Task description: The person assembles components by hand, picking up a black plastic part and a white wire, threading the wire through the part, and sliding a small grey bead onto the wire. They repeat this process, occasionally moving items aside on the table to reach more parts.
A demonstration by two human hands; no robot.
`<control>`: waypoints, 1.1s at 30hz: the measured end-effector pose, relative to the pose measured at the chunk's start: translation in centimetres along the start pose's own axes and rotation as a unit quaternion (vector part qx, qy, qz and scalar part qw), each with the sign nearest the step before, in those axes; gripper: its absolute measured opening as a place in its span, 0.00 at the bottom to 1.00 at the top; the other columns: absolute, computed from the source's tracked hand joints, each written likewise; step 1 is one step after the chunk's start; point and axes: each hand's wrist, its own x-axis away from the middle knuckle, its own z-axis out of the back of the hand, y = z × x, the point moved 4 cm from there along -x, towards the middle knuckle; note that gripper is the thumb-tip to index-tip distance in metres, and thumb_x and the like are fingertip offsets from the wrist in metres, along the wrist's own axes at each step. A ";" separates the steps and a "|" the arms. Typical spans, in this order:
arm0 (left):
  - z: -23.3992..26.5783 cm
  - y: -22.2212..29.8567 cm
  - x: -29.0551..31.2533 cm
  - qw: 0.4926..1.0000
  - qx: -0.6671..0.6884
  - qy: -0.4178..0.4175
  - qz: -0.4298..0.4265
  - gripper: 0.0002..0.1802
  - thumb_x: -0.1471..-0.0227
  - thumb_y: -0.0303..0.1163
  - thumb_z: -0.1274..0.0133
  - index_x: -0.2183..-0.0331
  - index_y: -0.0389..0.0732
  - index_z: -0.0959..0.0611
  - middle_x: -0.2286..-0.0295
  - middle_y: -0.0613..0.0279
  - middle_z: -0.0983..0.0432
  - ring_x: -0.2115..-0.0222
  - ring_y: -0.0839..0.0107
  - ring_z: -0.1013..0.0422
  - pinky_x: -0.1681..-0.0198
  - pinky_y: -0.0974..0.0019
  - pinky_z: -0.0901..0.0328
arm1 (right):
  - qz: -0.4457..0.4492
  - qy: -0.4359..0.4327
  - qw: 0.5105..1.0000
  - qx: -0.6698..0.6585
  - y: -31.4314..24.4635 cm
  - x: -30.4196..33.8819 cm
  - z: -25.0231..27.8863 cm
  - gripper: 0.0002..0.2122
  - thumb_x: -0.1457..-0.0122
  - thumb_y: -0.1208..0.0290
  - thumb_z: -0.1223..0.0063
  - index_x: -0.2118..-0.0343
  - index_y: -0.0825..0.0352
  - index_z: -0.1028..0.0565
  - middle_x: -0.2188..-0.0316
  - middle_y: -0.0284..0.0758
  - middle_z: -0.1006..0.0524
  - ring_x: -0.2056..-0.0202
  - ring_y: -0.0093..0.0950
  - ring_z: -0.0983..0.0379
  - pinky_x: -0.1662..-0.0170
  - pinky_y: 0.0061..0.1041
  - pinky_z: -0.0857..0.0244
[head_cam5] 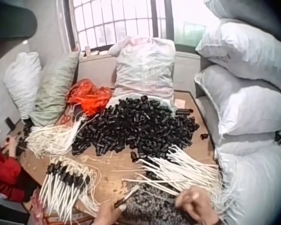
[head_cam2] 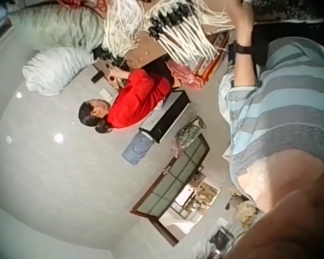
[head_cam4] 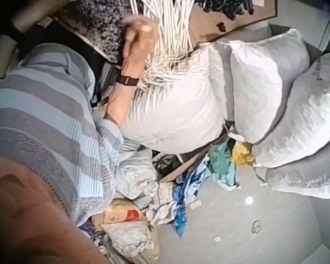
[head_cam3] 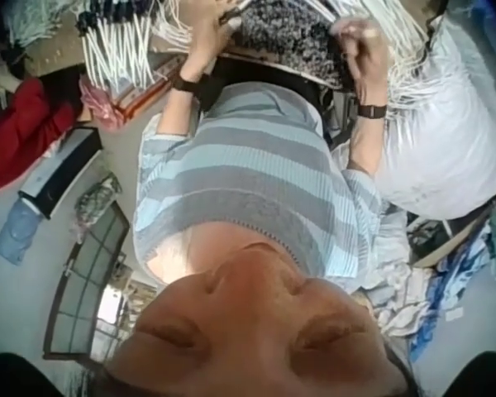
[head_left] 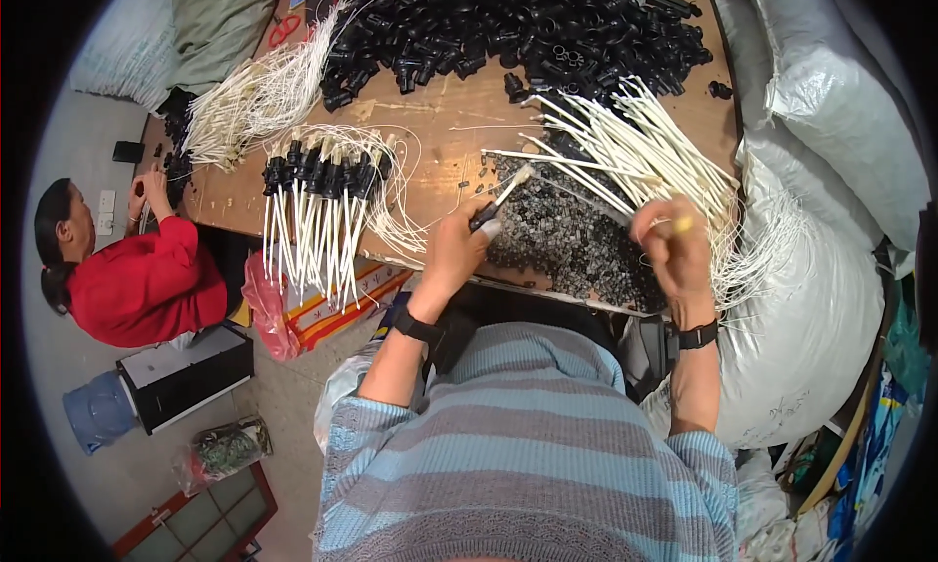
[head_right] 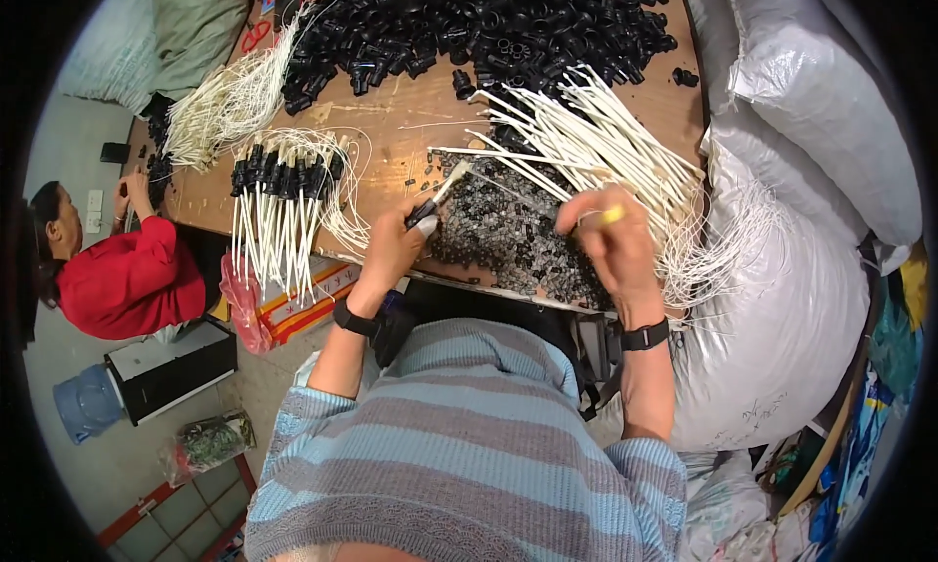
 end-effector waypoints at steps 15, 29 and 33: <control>-1.4 4.9 -0.5 0.990 0.053 -0.082 -0.097 0.17 0.59 0.17 0.47 0.62 0.34 0.23 0.70 0.57 0.26 0.68 0.64 0.29 0.61 0.67 0.35 | 0.094 0.046 0.778 0.619 5.8 -0.8 -6.0 0.08 0.53 0.73 0.42 0.68 0.61 0.20 0.81 0.36 0.25 0.80 0.37 0.27 0.78 0.32 0.35; -2.0 3.1 -0.6 0.977 0.025 -0.192 -0.086 0.22 0.57 0.18 0.53 0.56 0.35 0.25 0.65 0.52 0.26 0.65 0.61 0.29 0.59 0.64 0.36 | 0.130 0.059 0.780 0.609 6.6 -1.4 -5.5 0.06 0.53 0.74 0.43 0.70 0.61 0.19 0.81 0.36 0.24 0.80 0.37 0.26 0.78 0.31 0.34; -2.2 3.3 -0.7 0.969 0.025 -0.217 -0.119 0.24 0.57 0.18 0.53 0.54 0.36 0.26 0.64 0.53 0.25 0.63 0.64 0.29 0.57 0.65 0.36 | 0.098 0.039 0.780 0.617 6.7 -1.3 -5.7 0.07 0.52 0.74 0.44 0.68 0.62 0.20 0.79 0.38 0.23 0.78 0.38 0.26 0.76 0.32 0.33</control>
